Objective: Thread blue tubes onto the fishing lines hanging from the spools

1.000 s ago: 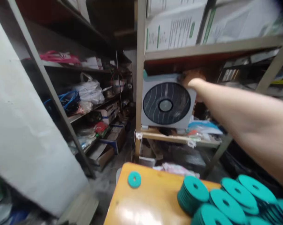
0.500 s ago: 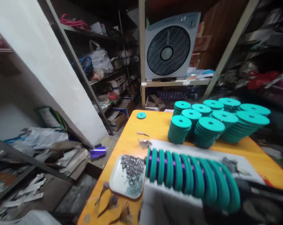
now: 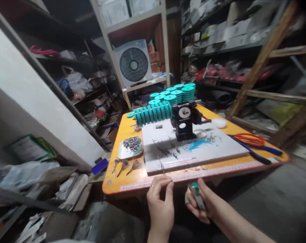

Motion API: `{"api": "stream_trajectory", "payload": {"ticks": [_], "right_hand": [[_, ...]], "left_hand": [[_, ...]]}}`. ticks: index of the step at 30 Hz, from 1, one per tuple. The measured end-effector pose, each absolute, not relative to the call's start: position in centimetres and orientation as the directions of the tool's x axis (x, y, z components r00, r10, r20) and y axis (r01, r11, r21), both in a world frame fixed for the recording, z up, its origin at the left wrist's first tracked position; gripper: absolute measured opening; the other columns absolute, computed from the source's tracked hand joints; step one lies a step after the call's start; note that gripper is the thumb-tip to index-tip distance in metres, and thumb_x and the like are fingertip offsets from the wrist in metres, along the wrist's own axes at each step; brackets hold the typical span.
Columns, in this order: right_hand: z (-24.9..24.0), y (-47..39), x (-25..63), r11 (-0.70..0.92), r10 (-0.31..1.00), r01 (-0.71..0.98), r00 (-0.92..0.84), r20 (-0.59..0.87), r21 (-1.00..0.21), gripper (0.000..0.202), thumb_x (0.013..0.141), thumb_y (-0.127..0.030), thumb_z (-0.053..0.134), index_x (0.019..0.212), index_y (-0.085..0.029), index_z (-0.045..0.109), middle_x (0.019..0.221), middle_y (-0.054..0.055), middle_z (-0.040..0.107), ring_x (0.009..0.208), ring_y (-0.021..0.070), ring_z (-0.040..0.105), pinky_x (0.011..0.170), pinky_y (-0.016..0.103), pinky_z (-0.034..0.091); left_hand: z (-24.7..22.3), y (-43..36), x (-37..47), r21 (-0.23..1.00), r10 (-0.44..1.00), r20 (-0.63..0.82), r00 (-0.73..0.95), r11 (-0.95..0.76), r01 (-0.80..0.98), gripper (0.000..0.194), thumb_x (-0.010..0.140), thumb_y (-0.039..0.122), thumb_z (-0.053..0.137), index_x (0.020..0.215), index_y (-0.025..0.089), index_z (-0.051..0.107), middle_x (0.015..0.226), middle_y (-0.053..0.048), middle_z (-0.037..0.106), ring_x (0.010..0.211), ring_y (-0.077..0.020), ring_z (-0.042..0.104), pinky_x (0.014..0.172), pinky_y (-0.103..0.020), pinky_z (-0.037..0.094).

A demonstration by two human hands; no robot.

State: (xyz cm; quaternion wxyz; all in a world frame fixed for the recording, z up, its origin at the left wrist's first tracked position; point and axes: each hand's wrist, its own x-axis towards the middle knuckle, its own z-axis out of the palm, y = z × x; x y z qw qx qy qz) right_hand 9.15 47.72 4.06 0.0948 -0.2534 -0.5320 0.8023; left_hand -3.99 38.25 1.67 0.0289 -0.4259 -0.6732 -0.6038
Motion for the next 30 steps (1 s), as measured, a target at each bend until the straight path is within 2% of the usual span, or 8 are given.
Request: {"api": "stream_trajectory", "payload": {"ticks": [3, 8, 13, 18, 24, 30], "right_hand": [[2.8, 46.3, 8.0, -0.574, 0.394, -0.003, -0.878, -0.273, -0.819, 0.065, 0.086, -0.078, 0.037, 0.065, -0.017, 0.047, 0.059, -0.002, 0.049, 0.052, 0.0079, 0.035, 0.054, 0.023, 0.029], [0.3, 46.0, 6.3, -0.810, 0.372, -0.115, -0.859, -0.352, -0.575, 0.063, 0.088, -0.074, 0.039, 0.061, -0.018, 0.043, 0.054, -0.004, 0.044, 0.047, 0.0063, 0.022, 0.048, 0.021, 0.018], [-1.0, 45.8, 5.5, -0.859, 0.372, -0.156, -0.845, -0.385, -0.487, 0.062, 0.090, -0.071, 0.039, 0.059, -0.018, 0.043, 0.052, -0.004, 0.044, 0.048, 0.0071, 0.025, 0.051, 0.022, 0.021], [-1.4, 45.5, 5.1, -0.867, 0.361, -0.146, -0.843, -0.399, -0.476, 0.062, 0.088, -0.073, 0.040, 0.061, -0.018, 0.047, 0.053, -0.003, 0.047, 0.050, 0.0086, 0.031, 0.054, 0.023, 0.026], [-1.5, 44.9, 4.5, -0.884, 0.334, -0.117, -0.836, -0.436, -0.453, 0.062, 0.086, -0.073, 0.044, 0.055, -0.018, 0.043, 0.049, -0.003, 0.043, 0.049, 0.0088, 0.028, 0.053, 0.024, 0.022], [-0.9, 44.1, 3.6, -0.945, 0.249, -0.075, -0.797, -0.551, -0.319, 0.061, 0.080, -0.071, 0.052, 0.051, -0.019, 0.039, 0.045, -0.005, 0.038, 0.045, 0.0066, 0.025, 0.048, 0.021, 0.019]], "left_hand": [[1.5, 38.3, -4.0, 0.739, 0.562, 0.593, -0.576, -0.096, 0.667, 0.012, 0.090, 0.013, 0.059, 0.085, 0.018, 0.069, 0.089, -0.006, 0.071, 0.087, -0.0193, 0.069, 0.080, -0.033, 0.057], [0.3, 38.4, -4.1, 0.685, 0.592, 0.612, -0.524, -0.066, 0.725, 0.017, 0.087, 0.006, 0.060, 0.093, 0.019, 0.069, 0.093, -0.005, 0.072, 0.090, -0.0178, 0.070, 0.083, -0.032, 0.058], [-0.1, 38.4, -4.4, 0.592, 0.632, 0.649, -0.423, -0.071, 0.803, 0.026, 0.086, -0.001, 0.058, 0.101, 0.018, 0.066, 0.098, -0.005, 0.070, 0.093, -0.0146, 0.069, 0.083, -0.027, 0.058], [-0.2, 38.0, -4.7, 0.606, 0.658, 0.620, -0.427, -0.056, 0.793, 0.028, 0.086, -0.003, 0.057, 0.102, 0.018, 0.065, 0.101, -0.005, 0.069, 0.097, -0.0134, 0.068, 0.088, -0.024, 0.057], [-0.3, 37.1, -4.6, 0.635, 0.671, 0.582, -0.458, -0.024, 0.772, 0.029, 0.086, -0.002, 0.056, 0.102, 0.019, 0.066, 0.102, -0.005, 0.070, 0.097, -0.0147, 0.068, 0.086, -0.026, 0.058], [0.4, 36.5, -4.4, 0.652, 0.657, 0.570, -0.494, 0.004, 0.758, 0.026, 0.087, -0.001, 0.057, 0.100, 0.019, 0.067, 0.100, -0.004, 0.070, 0.096, -0.0133, 0.068, 0.087, -0.024, 0.057]]}}
